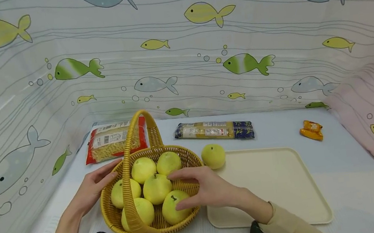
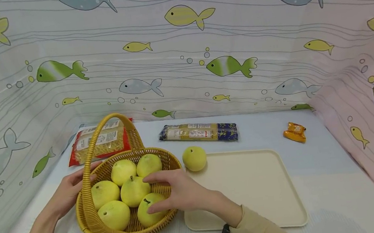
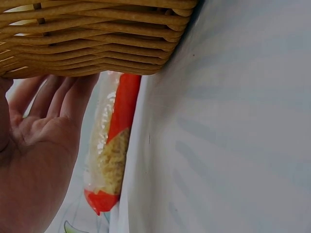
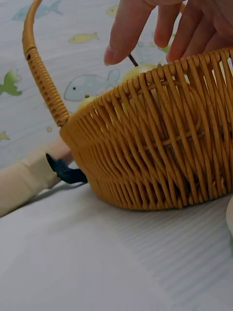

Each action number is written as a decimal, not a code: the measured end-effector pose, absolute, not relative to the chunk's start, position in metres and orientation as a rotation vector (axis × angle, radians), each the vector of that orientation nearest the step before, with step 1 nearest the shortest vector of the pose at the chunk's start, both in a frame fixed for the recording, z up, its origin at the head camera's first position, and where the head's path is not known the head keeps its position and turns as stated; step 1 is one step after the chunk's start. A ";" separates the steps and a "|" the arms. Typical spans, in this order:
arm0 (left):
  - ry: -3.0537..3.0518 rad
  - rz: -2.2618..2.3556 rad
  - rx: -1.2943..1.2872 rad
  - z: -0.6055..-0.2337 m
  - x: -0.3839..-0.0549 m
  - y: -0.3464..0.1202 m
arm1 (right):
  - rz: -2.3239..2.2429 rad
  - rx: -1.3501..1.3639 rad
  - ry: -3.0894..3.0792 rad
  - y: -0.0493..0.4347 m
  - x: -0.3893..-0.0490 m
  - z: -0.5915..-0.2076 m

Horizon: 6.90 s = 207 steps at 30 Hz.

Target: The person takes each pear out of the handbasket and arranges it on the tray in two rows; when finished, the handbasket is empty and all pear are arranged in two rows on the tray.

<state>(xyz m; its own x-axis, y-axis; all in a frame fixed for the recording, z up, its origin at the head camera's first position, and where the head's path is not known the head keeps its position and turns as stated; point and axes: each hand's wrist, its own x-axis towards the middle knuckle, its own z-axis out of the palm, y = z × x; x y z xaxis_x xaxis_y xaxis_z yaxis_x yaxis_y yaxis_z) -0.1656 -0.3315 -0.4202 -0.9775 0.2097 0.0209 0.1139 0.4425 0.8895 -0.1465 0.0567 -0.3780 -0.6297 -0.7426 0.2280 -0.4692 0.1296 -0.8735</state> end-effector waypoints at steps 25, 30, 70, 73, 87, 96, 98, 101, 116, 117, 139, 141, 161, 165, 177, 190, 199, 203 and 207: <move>2.563 1.616 0.307 -0.421 -0.164 -0.330 | -1.022 -1.356 2.466 0.049 -0.145 -0.383; 2.571 1.606 0.292 -0.420 -0.164 -0.330 | -0.959 -1.339 2.469 0.049 -0.145 -0.381; 2.585 1.595 0.296 -0.421 -0.163 -0.330 | -1.080 -1.296 2.434 0.051 -0.148 -0.384; 2.585 1.593 0.299 -0.420 -0.163 -0.330 | -1.106 -1.274 2.407 0.052 -0.149 -0.383; 2.559 1.633 0.318 -0.416 -0.160 -0.325 | -1.196 -1.215 2.326 0.053 -0.152 -0.384; 2.561 1.629 0.319 -0.416 -0.161 -0.326 | -1.265 -1.173 2.235 0.054 -0.154 -0.385; 2.562 1.627 0.323 -0.416 -0.161 -0.326 | -1.287 -1.161 2.209 0.054 -0.154 -0.385; 2.566 1.626 0.324 -0.415 -0.161 -0.326 | -1.310 -1.146 2.190 0.054 -0.154 -0.385; 2.551 1.647 0.339 -0.421 -0.163 -0.329 | -1.398 -1.105 2.195 0.060 -0.150 -0.376; 2.554 1.647 0.338 -0.421 -0.163 -0.329 | -1.399 -1.120 2.198 0.060 -0.149 -0.375; 2.558 1.648 0.328 -0.421 -0.162 -0.329 | -1.360 -1.101 2.297 0.066 -0.144 -0.365; 2.555 1.649 0.318 -0.422 -0.163 -0.329 | -1.374 -1.098 2.284 0.067 -0.144 -0.363; 2.560 1.636 0.320 -0.420 -0.163 -0.328 | -1.466 -1.050 2.299 0.094 -0.151 -0.346; 2.559 1.632 0.316 -0.420 -0.163 -0.327 | -1.460 -1.044 2.339 0.101 -0.154 -0.341; 2.551 1.638 0.297 -0.422 -0.164 -0.330 | -1.473 -0.965 2.388 0.121 -0.165 -0.333; 2.558 1.619 0.264 -0.421 -0.163 -0.329 | -1.436 -0.876 2.481 0.146 -0.178 -0.323; 2.555 1.636 0.278 -0.417 -0.161 -0.326 | -1.456 -0.806 2.497 0.166 -0.192 -0.326; 2.557 1.633 0.304 -0.419 -0.162 -0.327 | -1.442 -0.771 2.512 0.176 -0.197 -0.326; 2.559 1.635 0.293 -0.420 -0.163 -0.328 | -1.449 -0.722 2.506 0.186 -0.202 -0.325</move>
